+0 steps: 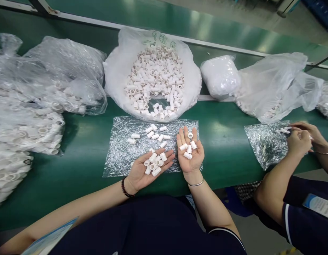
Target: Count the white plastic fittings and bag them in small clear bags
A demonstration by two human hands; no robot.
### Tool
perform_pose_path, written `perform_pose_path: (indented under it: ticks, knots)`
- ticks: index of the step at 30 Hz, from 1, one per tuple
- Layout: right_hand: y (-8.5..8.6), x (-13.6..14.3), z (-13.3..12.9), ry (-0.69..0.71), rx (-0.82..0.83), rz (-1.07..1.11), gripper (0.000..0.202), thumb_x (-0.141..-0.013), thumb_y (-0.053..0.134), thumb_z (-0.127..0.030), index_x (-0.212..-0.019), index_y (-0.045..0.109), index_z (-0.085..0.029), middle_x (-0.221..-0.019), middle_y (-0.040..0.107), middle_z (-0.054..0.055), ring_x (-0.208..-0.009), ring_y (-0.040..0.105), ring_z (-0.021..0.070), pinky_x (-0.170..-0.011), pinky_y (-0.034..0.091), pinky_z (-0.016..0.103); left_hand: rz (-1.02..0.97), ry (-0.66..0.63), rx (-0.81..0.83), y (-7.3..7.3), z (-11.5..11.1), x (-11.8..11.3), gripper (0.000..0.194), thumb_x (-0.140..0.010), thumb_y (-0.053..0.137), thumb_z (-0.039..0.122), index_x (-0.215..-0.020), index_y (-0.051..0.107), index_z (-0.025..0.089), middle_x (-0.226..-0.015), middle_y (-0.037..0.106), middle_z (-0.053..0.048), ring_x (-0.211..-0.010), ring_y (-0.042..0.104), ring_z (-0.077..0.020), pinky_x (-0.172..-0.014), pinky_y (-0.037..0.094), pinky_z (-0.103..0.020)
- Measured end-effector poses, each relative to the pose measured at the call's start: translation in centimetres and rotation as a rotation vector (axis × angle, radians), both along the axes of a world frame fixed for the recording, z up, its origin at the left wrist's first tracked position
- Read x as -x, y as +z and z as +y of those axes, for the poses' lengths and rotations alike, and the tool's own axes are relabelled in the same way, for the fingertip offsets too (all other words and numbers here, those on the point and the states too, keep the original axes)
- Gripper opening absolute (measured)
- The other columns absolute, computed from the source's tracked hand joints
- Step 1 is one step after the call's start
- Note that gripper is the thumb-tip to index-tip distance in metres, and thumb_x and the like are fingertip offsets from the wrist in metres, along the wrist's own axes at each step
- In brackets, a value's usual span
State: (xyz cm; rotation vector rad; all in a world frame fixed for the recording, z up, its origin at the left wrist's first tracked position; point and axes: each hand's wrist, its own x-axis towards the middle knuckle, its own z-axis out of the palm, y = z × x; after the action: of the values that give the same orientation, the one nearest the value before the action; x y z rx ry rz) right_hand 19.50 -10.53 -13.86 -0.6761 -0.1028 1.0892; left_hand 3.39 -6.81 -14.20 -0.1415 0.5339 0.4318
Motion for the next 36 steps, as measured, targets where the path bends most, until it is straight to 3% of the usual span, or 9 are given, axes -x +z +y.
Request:
perform_pose_path:
  ticks: [6,11,16,22,29,36]
  knots:
    - [-0.2,-0.1,-0.1,0.055,-0.023,0.064,0.035,-0.094,0.042,-0.039,-0.122,0.062,-0.032,-0.140,0.057,0.000,-0.134,0.049,0.0184,-0.120,0.028,0.049,-0.025,-0.002,-0.003,0.0,0.0,0.0,0.036,-0.097,0.043,0.029,-0.105,0.070,0.006,-0.120,0.068,-0.021,-0.118,0.062,-0.0333,-0.107,0.043,-0.046]
    - [-0.4,0.0,-0.1,0.025,-0.008,0.109,0.023,-0.092,0.049,-0.035,-0.099,0.068,-0.026,-0.140,0.057,0.001,-0.137,0.046,0.0184,-0.119,0.030,0.047,-0.043,-0.006,-0.012,0.0,0.0,0.0,0.034,-0.096,0.046,0.029,-0.107,0.069,0.006,-0.121,0.067,-0.020,-0.118,0.063,-0.0327,-0.111,0.039,-0.047]
    - [-0.3,0.1,0.0,-0.015,0.017,0.136,0.021,-0.090,0.051,-0.033,-0.079,0.065,-0.023,-0.142,0.055,0.000,-0.137,0.045,0.0202,-0.120,0.030,0.049,-0.022,-0.004,0.000,0.0,0.1,0.0,0.035,-0.097,0.044,0.029,-0.106,0.068,0.006,-0.120,0.068,-0.020,-0.116,0.063,-0.0331,-0.109,0.041,-0.047]
    - [0.0,0.3,0.4,-0.045,0.051,0.087,0.031,-0.093,0.043,-0.040,-0.111,0.066,-0.029,-0.132,0.063,0.000,-0.130,0.053,0.0186,-0.119,0.029,0.049,-0.020,-0.006,-0.018,0.1,0.0,0.0,0.033,-0.096,0.046,0.029,-0.106,0.068,0.006,-0.119,0.068,-0.019,-0.114,0.065,-0.0319,-0.109,0.040,-0.048]
    - [-0.3,1.0,0.7,-0.131,0.190,-0.173,0.043,-0.093,0.037,-0.047,-0.118,0.064,-0.025,-0.136,0.060,0.004,-0.134,0.049,0.0173,-0.122,0.022,0.045,-0.050,-0.040,-0.060,-0.1,-0.2,0.1,0.034,-0.097,0.045,0.028,-0.108,0.069,0.007,-0.123,0.066,-0.019,-0.116,0.063,-0.0321,-0.110,0.039,-0.051]
    - [-1.3,1.9,0.7,-0.275,0.219,-0.496,0.035,-0.095,0.041,-0.042,-0.120,0.062,-0.029,-0.142,0.053,-0.002,-0.139,0.040,0.0119,-0.123,0.020,0.039,-0.031,-0.063,-0.088,-0.4,-0.4,0.1,0.035,-0.098,0.042,0.027,-0.108,0.070,0.008,-0.125,0.066,-0.018,-0.118,0.062,-0.0309,-0.108,0.040,-0.051]
